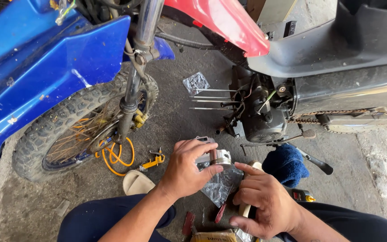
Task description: The person sits on the ground next to a motorcycle and fits piston rings onto a piston, using a screwdriver to work the rings into the grooves. They then pour oil from a small bottle onto the piston, spread it by hand, and move the piston toward the cylinder on the ground.
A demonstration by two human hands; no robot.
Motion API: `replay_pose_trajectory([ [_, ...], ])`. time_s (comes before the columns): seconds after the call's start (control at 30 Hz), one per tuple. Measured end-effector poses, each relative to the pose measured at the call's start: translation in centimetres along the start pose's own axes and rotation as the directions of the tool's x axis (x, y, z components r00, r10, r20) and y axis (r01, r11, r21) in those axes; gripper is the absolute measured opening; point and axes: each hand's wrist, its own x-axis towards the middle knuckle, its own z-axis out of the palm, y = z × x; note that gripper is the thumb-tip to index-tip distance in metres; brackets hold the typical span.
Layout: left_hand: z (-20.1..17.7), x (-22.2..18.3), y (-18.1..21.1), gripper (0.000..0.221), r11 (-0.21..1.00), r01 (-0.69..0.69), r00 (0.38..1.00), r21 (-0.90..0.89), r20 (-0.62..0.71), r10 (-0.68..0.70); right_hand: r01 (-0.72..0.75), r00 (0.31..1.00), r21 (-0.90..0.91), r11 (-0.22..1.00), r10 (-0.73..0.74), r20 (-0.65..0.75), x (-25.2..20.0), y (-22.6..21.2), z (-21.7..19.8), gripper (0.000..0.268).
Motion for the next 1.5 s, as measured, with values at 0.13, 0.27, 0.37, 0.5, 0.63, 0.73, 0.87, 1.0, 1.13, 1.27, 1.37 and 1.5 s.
replay_pose_trajectory([
  [0.13, -0.3, 0.1, 0.3, 0.046, 0.994, 0.082, 0.997, -0.069, 0.008, -0.082, 0.059, 0.998, -0.033, 0.998, -0.060, -0.020, 0.0, -0.1, -0.2, 0.026],
  [0.27, -0.3, 0.3, 0.5, 0.047, 0.984, 0.100, 0.995, -0.145, 0.013, -0.099, 0.073, 0.997, 0.023, 0.997, -0.073, -0.010, -0.1, 0.0, 0.3, 0.024],
  [0.37, 0.1, 0.2, -0.1, 0.042, 0.938, 0.130, 0.991, -0.322, 0.010, -0.134, 0.074, 0.997, 0.041, 0.996, -0.074, -0.013, -0.2, -0.1, -0.2, 0.022],
  [0.5, 1.3, -0.5, -1.8, 0.049, 0.710, 0.348, 0.930, -0.612, 0.132, -0.343, 0.069, 0.995, 0.008, 0.998, -0.068, -0.066, 0.0, -0.3, -0.7, 0.022],
  [0.63, 2.3, -0.6, -2.6, 0.049, 0.420, 0.459, 0.857, -0.783, 0.266, -0.443, 0.044, 0.996, 0.047, 0.998, -0.040, -0.080, 0.4, -1.1, -0.3, 0.033],
  [0.73, 2.6, -0.7, -2.1, 0.048, 0.261, 0.479, 0.819, -0.838, 0.321, -0.475, 0.073, 0.997, 0.070, 0.995, -0.070, -0.037, 0.4, -0.8, 0.0, 0.029],
  [0.87, 2.6, -0.7, -2.1, 0.045, 0.194, 0.487, 0.795, -0.852, 0.340, -0.503, 0.086, 0.995, 0.075, 0.993, -0.081, -0.061, 0.8, -1.3, -0.3, 0.030],
  [1.0, 2.8, -0.7, -2.1, 0.043, 0.187, 0.515, 0.762, -0.837, 0.346, -0.547, 0.071, 0.996, 0.074, 0.995, -0.067, -0.056, 0.8, -1.2, -0.3, 0.032],
  [1.13, 3.1, -0.8, -1.9, 0.037, 0.159, 0.531, 0.747, -0.832, 0.372, -0.550, 0.070, 0.997, 0.065, 0.995, -0.067, -0.046, 0.7, -1.1, -0.2, 0.032],
  [1.27, 3.4, -0.7, -2.6, 0.037, 0.176, 0.541, 0.727, -0.822, 0.353, -0.589, 0.080, 0.995, 0.002, 0.997, -0.080, -0.067, 0.5, -0.6, -0.6, 0.027],
  [1.37, 3.6, -0.9, -2.6, 0.035, 0.194, 0.545, 0.716, -0.815, 0.334, -0.613, -0.108, 0.975, -0.239, 0.965, 0.056, -0.213, -0.2, 0.4, 0.3, 0.019],
  [1.5, 3.7, -0.8, -1.9, 0.034, 0.256, 0.596, 0.699, -0.761, 0.334, -0.632, -0.383, 0.915, -0.451, 0.806, 0.266, -0.302, -0.7, 1.6, 1.2, 0.076],
])
